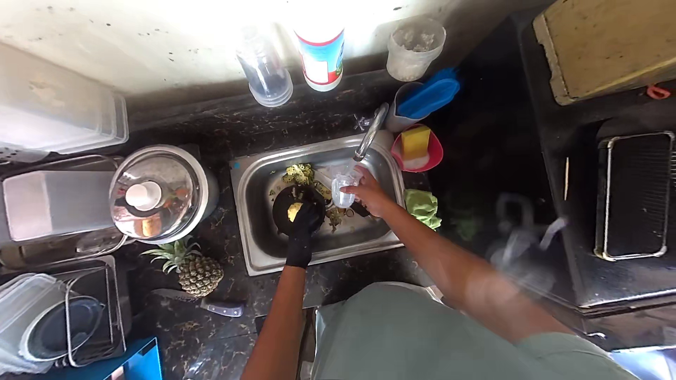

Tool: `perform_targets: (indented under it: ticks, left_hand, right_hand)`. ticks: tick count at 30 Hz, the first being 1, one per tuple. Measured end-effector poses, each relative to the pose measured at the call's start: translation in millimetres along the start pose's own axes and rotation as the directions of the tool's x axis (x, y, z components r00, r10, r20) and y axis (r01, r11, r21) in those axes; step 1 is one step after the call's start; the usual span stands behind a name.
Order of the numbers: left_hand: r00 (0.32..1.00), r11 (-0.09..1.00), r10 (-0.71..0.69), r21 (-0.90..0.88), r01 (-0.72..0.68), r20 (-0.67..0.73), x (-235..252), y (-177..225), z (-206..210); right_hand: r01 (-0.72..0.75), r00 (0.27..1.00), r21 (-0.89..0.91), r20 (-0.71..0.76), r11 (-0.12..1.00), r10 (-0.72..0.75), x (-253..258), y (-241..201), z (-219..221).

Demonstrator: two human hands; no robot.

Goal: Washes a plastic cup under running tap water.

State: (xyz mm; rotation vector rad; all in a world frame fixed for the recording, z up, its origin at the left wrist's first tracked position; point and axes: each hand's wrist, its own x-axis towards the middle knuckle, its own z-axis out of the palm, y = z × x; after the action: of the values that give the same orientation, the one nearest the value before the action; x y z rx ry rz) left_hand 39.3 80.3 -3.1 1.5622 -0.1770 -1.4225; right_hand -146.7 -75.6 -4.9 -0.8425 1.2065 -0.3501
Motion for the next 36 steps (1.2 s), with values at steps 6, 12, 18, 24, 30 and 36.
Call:
perform_targets:
  ticks: [6,12,18,24,30,36]
  left_hand:
    - [0.999,0.999,-0.017,-0.046,0.014,-0.047,-2.8,3.5,7.7]
    - [0.999,0.999,-0.032,-0.024,0.031,-0.042,-0.6,-0.3,3.1]
    - [0.998,0.999,0.023,-0.028,-0.022,0.057,8.0,-14.7,-15.1]
    - [1.0,0.995,0.015,0.095,-0.013,-0.02,-3.4,18.8,16.9]
    - [0.983,0.979,0.001,0.202,-0.039,0.184,41.0,-2.8,61.5]
    - [0.944,0.989,-0.137,0.101,0.111,0.299,81.2,-0.1,93.7]
  right_hand:
    - [-0.576,0.816,0.444,0.366,0.687,0.447,-6.4,17.6,0.0]
    - [-0.509,0.844,0.659,0.256,0.554,0.471,3.9,2.6,8.9]
    - [-0.388,0.917,0.702,0.224,0.598,0.331,50.6,-20.1,32.0]
    - [-0.343,0.923,0.297,-0.072,0.891,0.379,24.6,-23.1,40.9]
    - [-0.13,0.963,-0.116,-0.251,0.985,0.098,-23.0,-10.9,27.5]
    - [0.094,0.974,-0.242,-0.177,0.966,-0.139,-53.6,-30.4,6.5]
